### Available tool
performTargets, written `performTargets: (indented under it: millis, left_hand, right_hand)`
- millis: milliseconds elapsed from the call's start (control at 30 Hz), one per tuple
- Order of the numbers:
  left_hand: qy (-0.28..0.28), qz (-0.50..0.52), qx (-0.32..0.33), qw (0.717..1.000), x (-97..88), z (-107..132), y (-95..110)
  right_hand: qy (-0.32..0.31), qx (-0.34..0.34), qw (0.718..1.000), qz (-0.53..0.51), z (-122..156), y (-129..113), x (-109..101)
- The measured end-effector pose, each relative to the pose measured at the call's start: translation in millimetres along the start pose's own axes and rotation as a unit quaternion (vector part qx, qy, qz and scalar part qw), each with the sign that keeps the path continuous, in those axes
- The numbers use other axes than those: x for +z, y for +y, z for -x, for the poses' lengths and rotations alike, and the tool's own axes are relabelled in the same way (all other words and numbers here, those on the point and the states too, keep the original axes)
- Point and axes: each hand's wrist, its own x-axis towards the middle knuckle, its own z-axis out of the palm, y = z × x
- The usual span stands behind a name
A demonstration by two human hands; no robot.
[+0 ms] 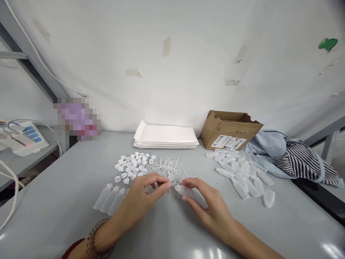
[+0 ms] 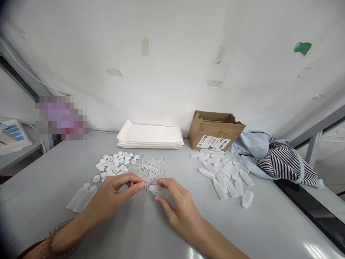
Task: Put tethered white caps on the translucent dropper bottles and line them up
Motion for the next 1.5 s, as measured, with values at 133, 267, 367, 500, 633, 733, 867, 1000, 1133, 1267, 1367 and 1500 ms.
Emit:
performTargets:
  millis: [133, 267, 367, 500, 633, 733, 867, 1000, 1133, 1267, 1367, 1500]
  left_hand:
    - [0.08, -0.088, 0.18, 0.976, 7.6, 5.3, -1.9]
    - [0.068, -0.121, 0.252, 0.958, 13.4, 8.3, -3.4]
    - [0.072, -0.13, 0.286, 0.947, 15.1, 9.2, -4.0]
    - [0.082, -0.138, 0.312, 0.936, 15.6, 9.4, -3.3]
    - [0.089, -0.158, 0.322, 0.929, 15.5, 10.8, -2.1]
    - [0.094, -0.17, 0.335, 0.922, 15.7, 11.8, -1.9]
    - [0.097, -0.18, 0.345, 0.916, 15.6, 12.0, -1.5]
    - [0.097, -0.18, 0.347, 0.915, 14.8, 12.8, 0.5]
    - [0.098, -0.183, 0.351, 0.913, 16.1, 14.4, 2.3]
    - [0.107, -0.193, 0.364, 0.905, 20.6, 14.6, 1.7]
    - [0.095, -0.2, 0.369, 0.903, 22.2, 14.9, 1.9]
    - [0.071, -0.212, 0.377, 0.899, 19.0, 18.0, 6.9]
  right_hand:
    - [0.0, 0.008, 1.0, -0.022, 0.9, -5.6, 1.3]
    - [0.003, 0.029, 0.999, -0.036, 1.5, -6.7, 2.4]
    - [0.005, 0.03, 0.999, -0.038, 0.3, -6.5, 2.3]
    - [0.001, 0.009, 0.999, -0.041, -2.1, -7.8, 1.6]
    - [0.004, 0.008, 0.999, -0.045, -2.7, -10.2, 1.8]
    - [0.007, 0.007, 0.999, -0.047, -1.4, -11.0, 2.6]
    - [0.006, 0.012, 0.998, -0.053, 0.4, -9.9, 4.3]
    - [-0.002, 0.034, 0.997, -0.065, 0.3, -9.0, 5.7]
    - [-0.003, 0.063, 0.995, -0.082, -0.2, -8.7, 7.8]
    - [0.002, 0.077, 0.992, -0.104, 1.1, -6.7, 10.9]
    - [0.002, 0.087, 0.989, -0.12, 1.6, -5.7, 12.4]
    - [-0.015, 0.194, 0.951, -0.239, -3.1, -7.6, 9.7]
